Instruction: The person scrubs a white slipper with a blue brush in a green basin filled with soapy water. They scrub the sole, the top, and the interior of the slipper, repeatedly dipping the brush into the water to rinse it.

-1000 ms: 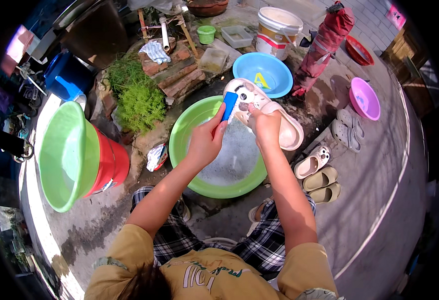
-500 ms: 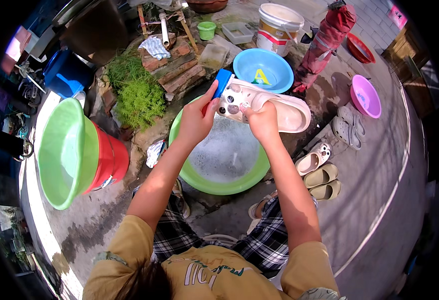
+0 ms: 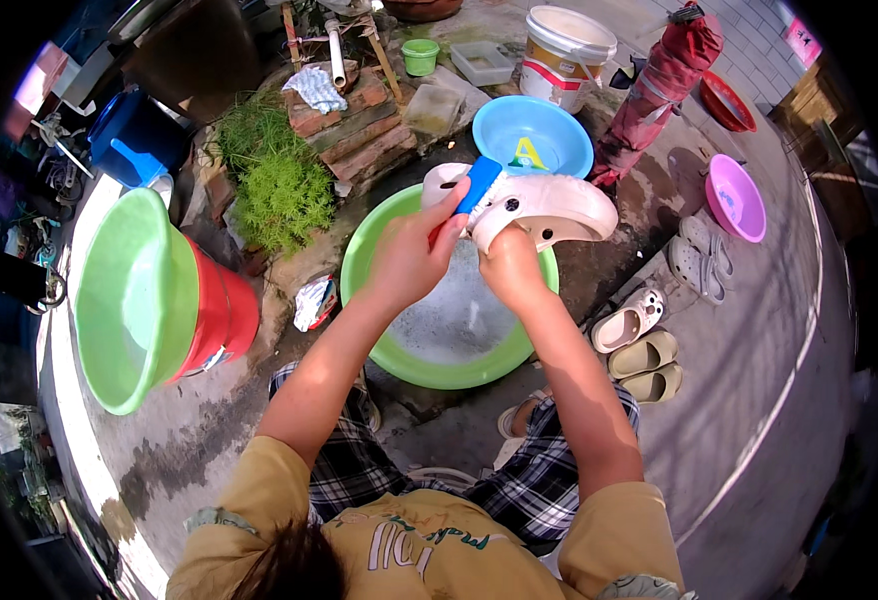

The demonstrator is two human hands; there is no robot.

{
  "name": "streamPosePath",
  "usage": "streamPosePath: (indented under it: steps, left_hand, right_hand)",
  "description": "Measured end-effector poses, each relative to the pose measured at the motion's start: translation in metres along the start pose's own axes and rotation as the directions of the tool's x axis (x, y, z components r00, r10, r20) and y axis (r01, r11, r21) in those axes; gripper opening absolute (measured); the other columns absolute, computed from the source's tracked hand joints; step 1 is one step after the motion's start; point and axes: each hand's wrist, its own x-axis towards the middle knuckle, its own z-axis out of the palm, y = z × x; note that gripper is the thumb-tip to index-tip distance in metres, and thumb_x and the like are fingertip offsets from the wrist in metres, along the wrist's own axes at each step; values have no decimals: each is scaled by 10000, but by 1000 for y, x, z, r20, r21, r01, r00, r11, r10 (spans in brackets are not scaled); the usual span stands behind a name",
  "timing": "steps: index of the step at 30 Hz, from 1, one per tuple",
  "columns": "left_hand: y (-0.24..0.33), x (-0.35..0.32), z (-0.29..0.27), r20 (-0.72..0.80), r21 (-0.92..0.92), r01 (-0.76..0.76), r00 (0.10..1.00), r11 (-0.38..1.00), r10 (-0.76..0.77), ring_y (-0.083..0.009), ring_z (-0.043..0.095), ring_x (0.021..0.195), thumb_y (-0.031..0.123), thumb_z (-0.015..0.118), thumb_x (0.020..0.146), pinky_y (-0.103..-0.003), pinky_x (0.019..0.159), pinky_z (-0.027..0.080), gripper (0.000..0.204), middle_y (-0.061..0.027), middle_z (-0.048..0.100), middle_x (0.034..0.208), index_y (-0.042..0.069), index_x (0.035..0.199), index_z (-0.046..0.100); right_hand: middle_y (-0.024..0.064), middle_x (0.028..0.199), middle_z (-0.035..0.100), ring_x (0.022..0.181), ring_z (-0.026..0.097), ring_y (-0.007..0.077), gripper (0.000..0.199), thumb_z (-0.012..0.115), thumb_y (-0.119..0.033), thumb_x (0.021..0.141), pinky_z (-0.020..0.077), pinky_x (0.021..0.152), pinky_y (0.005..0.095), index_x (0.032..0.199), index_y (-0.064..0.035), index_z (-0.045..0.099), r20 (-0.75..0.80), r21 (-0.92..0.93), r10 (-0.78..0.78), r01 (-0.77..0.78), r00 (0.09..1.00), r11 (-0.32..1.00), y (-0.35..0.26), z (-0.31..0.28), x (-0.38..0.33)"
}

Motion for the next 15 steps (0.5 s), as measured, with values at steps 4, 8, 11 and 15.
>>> streamPosePath:
  steps: [4,8,11,15]
  left_hand:
    - [-39,25,-12,-103,-101,163,979,981,-173,-309,581,591,196,510,863,-387,527,435,376,-166,588,651,126,1233,508]
    - [1,4,2,9,-80,-17,1000,997,18,-320,569,575,214,509,867,-394,544,433,376,-157,576,636,160,1239,511]
    - [-25,21,-6,-96,-181,140,982,973,-159,-243,549,517,219,520,869,-357,528,421,388,-149,553,601,124,1244,500]
    - [-62,30,-7,-83,-364,226,958,903,-273,-81,400,573,210,508,895,-260,540,371,394,-51,488,600,98,1270,465]
  right_hand:
    - [193,988,596,914,567,378,428,479,115,697,467,764,408,1094,-27,551,-59,-138,-147,138,987,981,-13,-8,6]
    - [195,994,597,929,568,374,443,480,122,692,467,773,400,1104,-23,552,-29,-73,-65,63,997,995,-10,-5,2]
    - [204,1003,596,961,565,370,451,479,131,691,468,789,388,1110,-17,554,-56,-91,-124,118,991,989,-12,-11,0]
    - [111,1054,607,992,576,240,313,549,77,765,432,859,321,1068,4,582,-164,253,56,-13,985,967,-12,-22,-1]
